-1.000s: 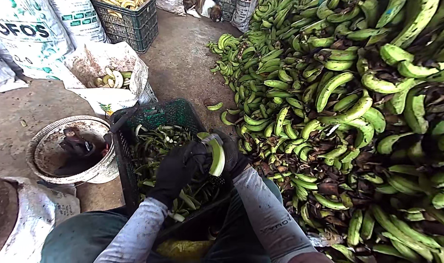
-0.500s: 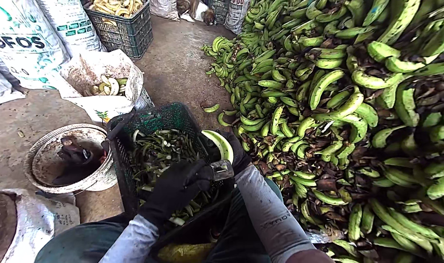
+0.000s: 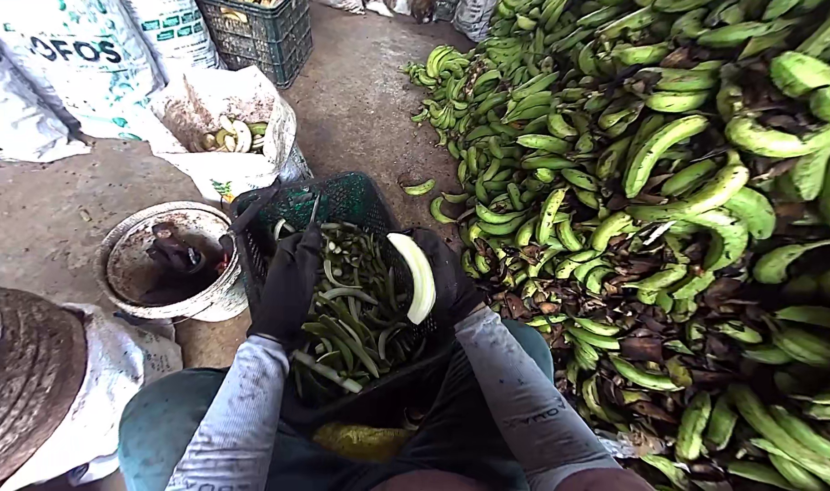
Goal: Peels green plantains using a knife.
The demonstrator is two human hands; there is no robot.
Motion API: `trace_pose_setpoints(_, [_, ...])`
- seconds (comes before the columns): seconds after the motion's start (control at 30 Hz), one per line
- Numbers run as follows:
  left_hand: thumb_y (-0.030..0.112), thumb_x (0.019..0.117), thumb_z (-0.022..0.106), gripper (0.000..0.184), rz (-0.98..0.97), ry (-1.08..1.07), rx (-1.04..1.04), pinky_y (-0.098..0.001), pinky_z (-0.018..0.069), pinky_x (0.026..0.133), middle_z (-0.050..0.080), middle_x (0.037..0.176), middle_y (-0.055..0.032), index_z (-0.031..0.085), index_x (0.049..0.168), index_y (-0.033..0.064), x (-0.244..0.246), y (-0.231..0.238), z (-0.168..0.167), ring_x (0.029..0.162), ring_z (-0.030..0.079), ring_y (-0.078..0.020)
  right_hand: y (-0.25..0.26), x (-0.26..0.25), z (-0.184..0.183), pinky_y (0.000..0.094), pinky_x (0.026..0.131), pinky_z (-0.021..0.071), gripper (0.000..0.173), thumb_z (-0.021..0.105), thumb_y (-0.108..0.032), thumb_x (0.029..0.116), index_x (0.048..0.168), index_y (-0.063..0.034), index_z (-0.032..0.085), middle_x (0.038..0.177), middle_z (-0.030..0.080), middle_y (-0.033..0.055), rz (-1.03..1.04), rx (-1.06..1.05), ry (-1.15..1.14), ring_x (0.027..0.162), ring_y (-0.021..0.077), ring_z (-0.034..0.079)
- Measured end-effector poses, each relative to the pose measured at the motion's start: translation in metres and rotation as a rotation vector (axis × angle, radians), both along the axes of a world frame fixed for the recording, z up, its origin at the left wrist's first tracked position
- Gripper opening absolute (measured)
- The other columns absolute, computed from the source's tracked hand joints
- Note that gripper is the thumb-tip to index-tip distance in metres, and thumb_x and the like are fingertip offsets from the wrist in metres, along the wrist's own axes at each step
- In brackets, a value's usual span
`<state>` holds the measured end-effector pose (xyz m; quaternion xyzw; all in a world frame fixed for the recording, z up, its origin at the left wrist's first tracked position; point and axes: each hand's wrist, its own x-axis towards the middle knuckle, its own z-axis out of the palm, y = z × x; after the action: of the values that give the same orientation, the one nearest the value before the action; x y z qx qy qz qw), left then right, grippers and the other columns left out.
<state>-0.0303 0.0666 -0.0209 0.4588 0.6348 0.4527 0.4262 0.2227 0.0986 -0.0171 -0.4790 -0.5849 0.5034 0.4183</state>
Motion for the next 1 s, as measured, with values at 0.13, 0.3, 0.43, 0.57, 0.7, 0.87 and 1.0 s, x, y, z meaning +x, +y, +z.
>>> trace_pose_setpoints(0.13, [0.048,0.1039,0.054,0.037,-0.058,-0.533,0.025,-0.0225,0.0528,0.055,0.067,0.089,0.0001,0.061,0.125,0.0188,0.019,-0.016,0.008,0.064,0.061,-0.0074,-0.011,-0.056,0.011,0.037,0.067,0.0543,0.03,0.048,-0.033,0.1055,0.123,-0.0144,0.063,0.102,0.066,0.0046,-0.006,0.138,-0.192,0.081,0.0145,0.063])
trace_pose_setpoints(0.3, [0.03,0.1057,0.055,0.03,0.121,-0.574,0.088,-0.0204,0.0538,0.054,0.063,0.081,0.0015,0.06,0.13,0.0124,0.0,-0.051,0.024,0.062,0.06,-0.0043,-0.024,-0.105,0.018,0.0344,0.088,0.0559,0.029,0.049,-0.02,0.1051,0.124,-0.0072,0.066,0.121,0.066,0.0071,0.252,0.336,-0.175,0.104,0.0127,0.064])
trace_pose_setpoints(0.43, [0.025,0.1058,0.056,0.027,0.431,-0.097,0.435,-0.0256,0.0582,0.069,0.068,0.103,0.0032,0.058,0.13,0.013,-0.072,-0.087,0.051,0.08,0.065,-0.0053,-0.015,-0.107,-0.004,0.0474,0.094,0.0546,0.038,0.05,-0.035,0.1053,0.142,-0.0261,0.059,0.133,0.063,0.0053,0.489,0.242,-0.618,0.113,0.0212,0.064])
trace_pose_setpoints(0.57, [0.021,0.0991,0.064,0.042,0.702,0.296,0.629,-0.0299,0.0584,0.083,0.063,0.121,0.0018,0.048,0.137,0.0097,-0.17,-0.124,0.058,0.097,0.065,-0.0066,-0.037,-0.105,-0.048,0.0664,0.11,0.0371,0.072,0.061,-0.048,0.0953,0.16,-0.031,0.034,0.161,0.036,0.0163,0.802,0.243,-1.221,0.147,0.0448,0.032])
trace_pose_setpoints(0.7, [0.035,0.1018,0.061,0.057,0.97,0.456,0.281,-0.0549,0.056,0.087,0.051,0.145,-0.0164,0.042,0.153,0.0173,-0.201,-0.14,0.077,0.112,0.064,-0.0295,-0.068,-0.129,-0.07,0.0801,0.111,0.019,0.093,0.074,-0.047,0.0872,0.163,-0.0293,0.023,0.171,0.011,0.0139,0.916,0.168,-1.422,0.155,0.0477,0.006])
trace_pose_setpoints(0.87, [0.01,0.1015,0.059,0.042,0.682,-0.072,0.596,-0.0358,0.0589,0.085,0.069,0.118,-0.0092,0.052,0.143,0.0048,-0.111,-0.085,0.095,0.097,0.067,-0.0138,-0.075,-0.15,-0.111,0.0851,0.109,0.0032,0.094,0.07,-0.053,0.0875,0.164,-0.0305,0.02,0.173,0.005,0.0074,1.022,0.213,-1.52,0.155,0.0462,-0.001])
trace_pose_setpoints(1.0, [0.013,0.0993,0.065,0.042,0.328,-0.361,0.536,-0.036,0.059,0.09,0.069,0.123,-0.008,0.059,0.141,0.0097,-0.069,-0.06,0.064,0.105,0.068,-0.0152,-0.071,-0.134,-0.125,0.0766,0.113,0.0209,0.089,0.066,-0.046,0.0935,0.164,-0.0173,0.021,0.17,0.009,0.0199,0.902,0.093,-1.488,0.15,0.055,0.014])
